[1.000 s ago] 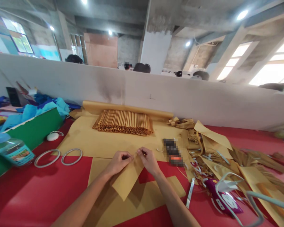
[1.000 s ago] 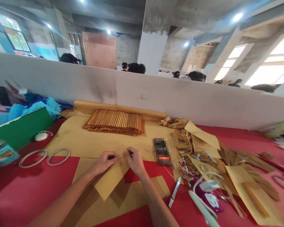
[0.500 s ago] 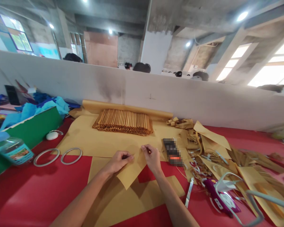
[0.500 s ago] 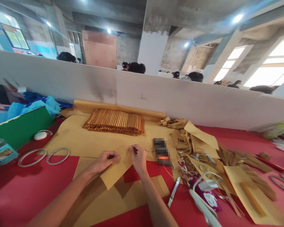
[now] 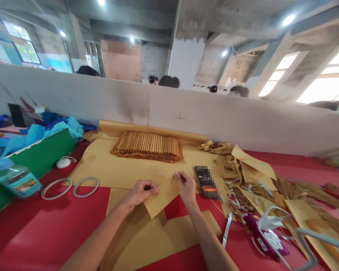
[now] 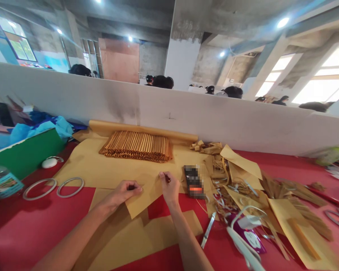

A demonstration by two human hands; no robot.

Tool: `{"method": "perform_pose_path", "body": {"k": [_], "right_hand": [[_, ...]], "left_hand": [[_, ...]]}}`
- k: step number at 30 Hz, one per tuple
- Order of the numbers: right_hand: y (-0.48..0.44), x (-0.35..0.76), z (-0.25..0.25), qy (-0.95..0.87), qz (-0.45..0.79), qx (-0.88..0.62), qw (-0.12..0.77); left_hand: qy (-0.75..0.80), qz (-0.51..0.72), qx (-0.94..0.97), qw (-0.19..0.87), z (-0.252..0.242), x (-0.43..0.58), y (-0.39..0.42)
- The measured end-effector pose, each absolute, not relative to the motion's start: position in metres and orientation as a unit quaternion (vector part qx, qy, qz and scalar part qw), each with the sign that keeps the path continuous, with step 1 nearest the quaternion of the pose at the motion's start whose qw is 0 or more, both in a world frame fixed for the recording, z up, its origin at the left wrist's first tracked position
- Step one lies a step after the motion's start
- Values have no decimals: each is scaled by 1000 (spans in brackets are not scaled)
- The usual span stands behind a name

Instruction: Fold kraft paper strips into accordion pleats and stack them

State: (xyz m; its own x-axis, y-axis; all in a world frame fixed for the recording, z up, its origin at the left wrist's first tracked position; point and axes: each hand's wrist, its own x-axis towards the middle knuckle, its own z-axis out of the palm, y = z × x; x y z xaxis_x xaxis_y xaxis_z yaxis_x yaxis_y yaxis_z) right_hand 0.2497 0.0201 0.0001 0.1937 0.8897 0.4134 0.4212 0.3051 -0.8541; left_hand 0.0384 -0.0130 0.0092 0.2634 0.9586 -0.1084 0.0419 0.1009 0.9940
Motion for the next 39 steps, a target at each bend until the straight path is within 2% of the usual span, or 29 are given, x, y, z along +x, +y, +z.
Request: {"method": "perform_pose_path", "body": {"k": [9,14,16,21,24,27,39], "right_hand": [[20,249,-2,-593,216,-550,548],[23,253,-6,-617,221,-543,525],[21,253,-5,-652,180,-534,507],[6,243,0,-797,-2,-467,382],[-1,233,1,-869,-1,-390,304],[-1,230,1,-882,-1,-387,270],[4,238,5,-855,-19,-418,306]], "left_hand": [[467,394,560,560,5,38,-11],[469,395,610,502,-4,35,-5],[473,401,625,475,-7,33,-3],[476,397,671,407,-2,31,-6],[474,379,697,383,3,33,-10],[481,354,726,341,6,34,-12],[477,383,703,361,3,28,-3]]}}
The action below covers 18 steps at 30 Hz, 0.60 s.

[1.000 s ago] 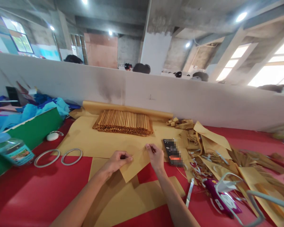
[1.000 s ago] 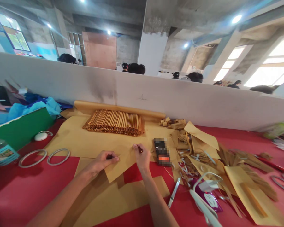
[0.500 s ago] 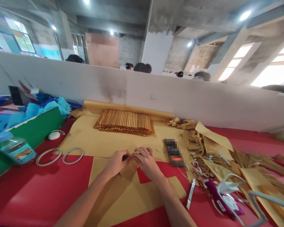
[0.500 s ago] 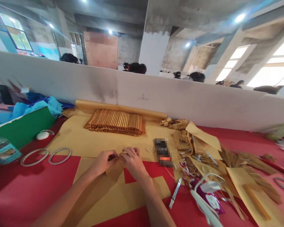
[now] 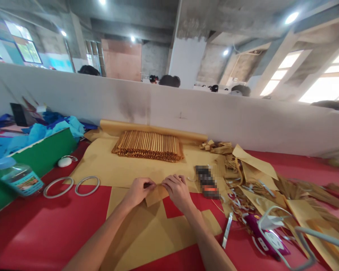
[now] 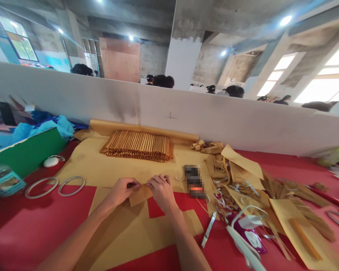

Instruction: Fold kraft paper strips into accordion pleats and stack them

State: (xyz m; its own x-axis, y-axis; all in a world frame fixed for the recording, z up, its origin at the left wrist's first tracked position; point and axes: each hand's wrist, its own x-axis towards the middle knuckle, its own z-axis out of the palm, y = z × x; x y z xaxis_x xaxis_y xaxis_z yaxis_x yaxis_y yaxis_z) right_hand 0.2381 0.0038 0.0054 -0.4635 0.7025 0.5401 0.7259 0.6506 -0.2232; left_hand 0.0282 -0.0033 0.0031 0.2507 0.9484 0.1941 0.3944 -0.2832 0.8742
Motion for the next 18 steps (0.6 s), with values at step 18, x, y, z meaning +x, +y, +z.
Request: {"method": "perform_pose_path", "body": {"k": [18], "right_hand": [[5,243,5,-819,-39,-469,328]], "left_hand": [[507,394,688,340,9,26,-3]]}}
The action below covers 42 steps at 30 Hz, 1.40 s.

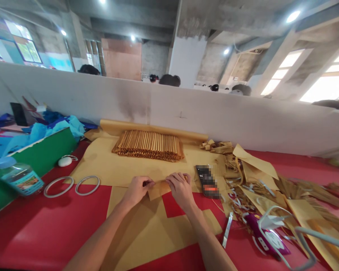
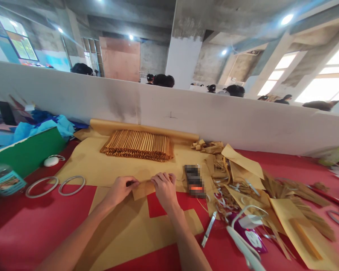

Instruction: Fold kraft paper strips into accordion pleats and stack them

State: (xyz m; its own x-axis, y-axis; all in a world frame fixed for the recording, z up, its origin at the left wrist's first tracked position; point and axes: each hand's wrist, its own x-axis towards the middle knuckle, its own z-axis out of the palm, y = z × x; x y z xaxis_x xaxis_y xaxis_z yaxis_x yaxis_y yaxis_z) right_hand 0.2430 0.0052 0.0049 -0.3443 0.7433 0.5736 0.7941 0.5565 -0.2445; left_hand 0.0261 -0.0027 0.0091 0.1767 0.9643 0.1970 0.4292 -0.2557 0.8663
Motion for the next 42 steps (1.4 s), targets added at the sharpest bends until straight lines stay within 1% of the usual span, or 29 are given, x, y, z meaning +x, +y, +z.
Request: {"method": "perform_pose_path", "body": {"k": [6,14,18,23,26,31,36,42], "right_hand": [[4,242,5,-816,-36,-473,331],[5,243,3,-801,-54,-490,340],[3,243,4,-803,-47,-481,350],[-4,234,7,-823,-27,-454,340],[-7,229,7,-836,-10,-431,340],[-8,226,7,-833,-15,-427,352],[-4,228,7,-827,-26,-435,355],[3,234,6,-815,-17,-449,366]], "left_hand": [[495,396,692,345,10,27,-3],[518,404,666,353,13,25,-3],[514,409,670,347,12,25,-3],[494,413,686,338,10,30,-4],[479,412,704,324,9,32,-5],[457,403,732,305,12,34,-9],[476,398,746,241,14,35,-12],[488,389,749,224,12,31,-8]]}}
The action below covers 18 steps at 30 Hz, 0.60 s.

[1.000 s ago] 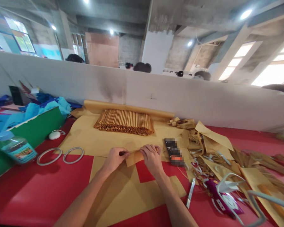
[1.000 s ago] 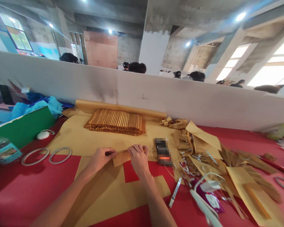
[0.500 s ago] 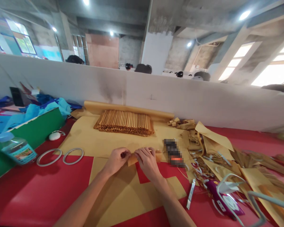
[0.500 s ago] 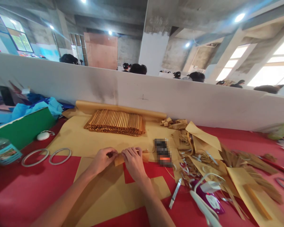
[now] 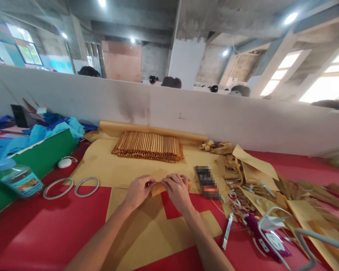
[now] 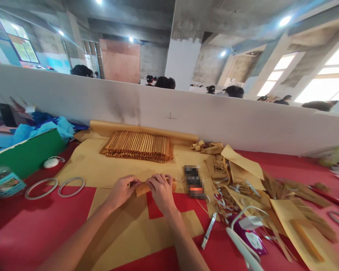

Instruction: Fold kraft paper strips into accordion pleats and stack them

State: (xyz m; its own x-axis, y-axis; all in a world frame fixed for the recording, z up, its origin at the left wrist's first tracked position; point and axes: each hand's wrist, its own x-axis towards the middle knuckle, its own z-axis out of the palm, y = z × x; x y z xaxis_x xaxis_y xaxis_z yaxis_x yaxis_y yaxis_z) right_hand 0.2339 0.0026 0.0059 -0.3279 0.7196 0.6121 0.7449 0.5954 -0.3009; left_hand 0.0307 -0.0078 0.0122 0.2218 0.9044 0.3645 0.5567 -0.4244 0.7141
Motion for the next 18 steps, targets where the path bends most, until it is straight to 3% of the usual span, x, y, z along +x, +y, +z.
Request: {"method": "perform_pose_path", "body": {"k": [18], "right_hand": [[12,260,7,-794,-62,-488,358]], "left_hand": [[521,383,728,229,10,13,5]]}}
